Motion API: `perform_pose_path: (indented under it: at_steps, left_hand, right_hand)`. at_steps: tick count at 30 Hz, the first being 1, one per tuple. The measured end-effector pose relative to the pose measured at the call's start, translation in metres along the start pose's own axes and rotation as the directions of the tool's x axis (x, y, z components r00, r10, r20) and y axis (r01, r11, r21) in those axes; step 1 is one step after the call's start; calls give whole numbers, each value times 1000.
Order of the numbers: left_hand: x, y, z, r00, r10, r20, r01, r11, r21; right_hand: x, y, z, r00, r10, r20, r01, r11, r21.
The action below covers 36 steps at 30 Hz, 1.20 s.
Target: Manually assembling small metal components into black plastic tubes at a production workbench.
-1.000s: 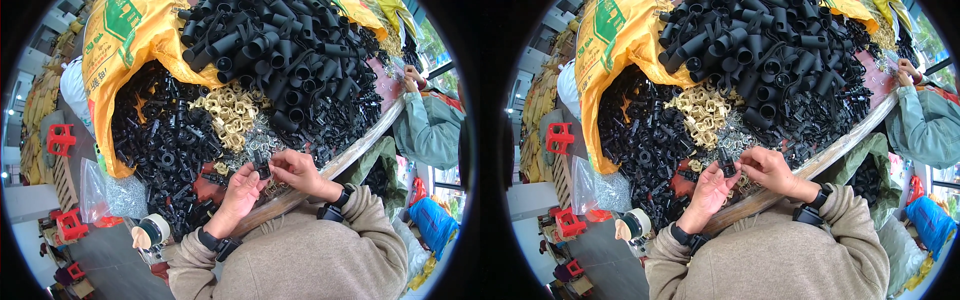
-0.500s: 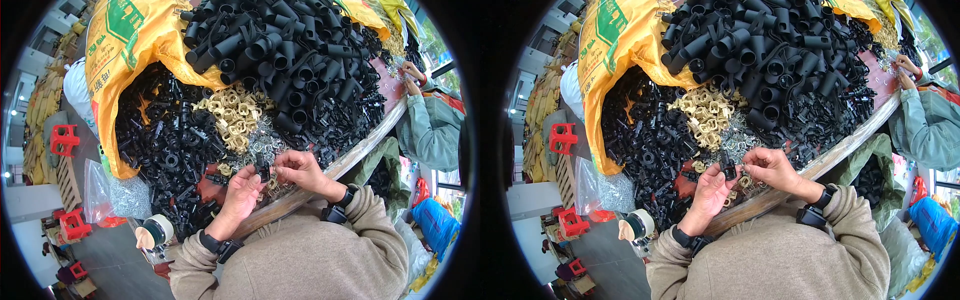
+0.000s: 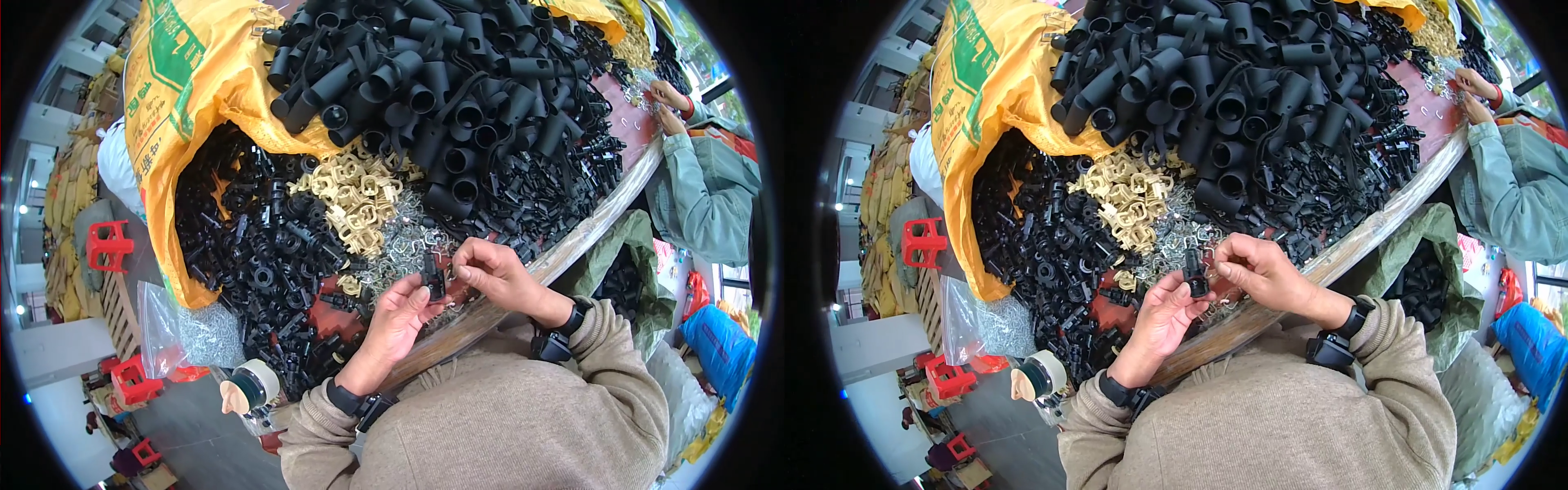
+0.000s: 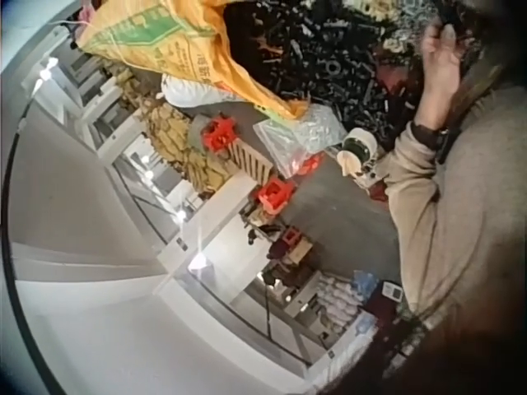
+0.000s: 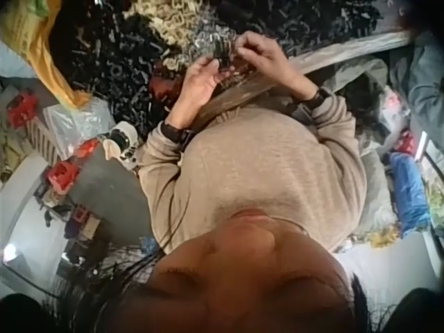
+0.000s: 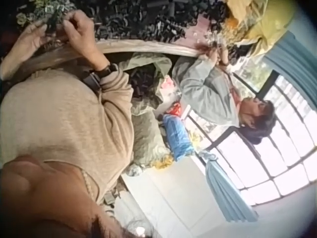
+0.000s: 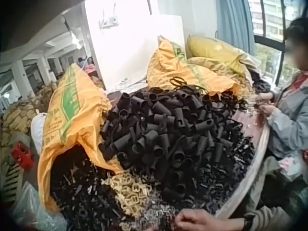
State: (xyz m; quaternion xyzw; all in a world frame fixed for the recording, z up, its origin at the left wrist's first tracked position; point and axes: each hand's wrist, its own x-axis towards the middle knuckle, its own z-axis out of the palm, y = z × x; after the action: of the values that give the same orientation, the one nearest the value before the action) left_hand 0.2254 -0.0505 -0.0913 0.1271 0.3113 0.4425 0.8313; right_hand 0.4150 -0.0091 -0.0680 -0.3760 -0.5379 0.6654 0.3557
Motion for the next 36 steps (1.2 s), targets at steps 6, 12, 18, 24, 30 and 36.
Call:
perform_pose_path:
  at_steps: [6,12,18,24,30,36]
  left_hand:
    - [6,0,12,998,-70,1,69,997,32]
    - [6,-2,12,997,-79,6,78,995,67]
    - [1,-5,13,998,-41,-37,45,994,101]
    - [-5,-4,6,995,-52,-80,63,988,141]
    - [-17,0,-3,995,-32,-95,41,995,94]
    - [-19,1,-10,997,-5,-72,7,1000,28]
  right_hand:
    - [2,-9,1,857,-499,128,477,676,-561]
    - [-5,-6,2,884,-451,125,422,654,-627]
    - [-9,-8,8,878,-448,168,425,568,-705]
    - [-4,-2,14,881,-425,208,446,598,-666]
    - [-1,10,26,871,-462,167,473,697,-539]
    - [3,5,28,903,-422,84,408,776,-482]
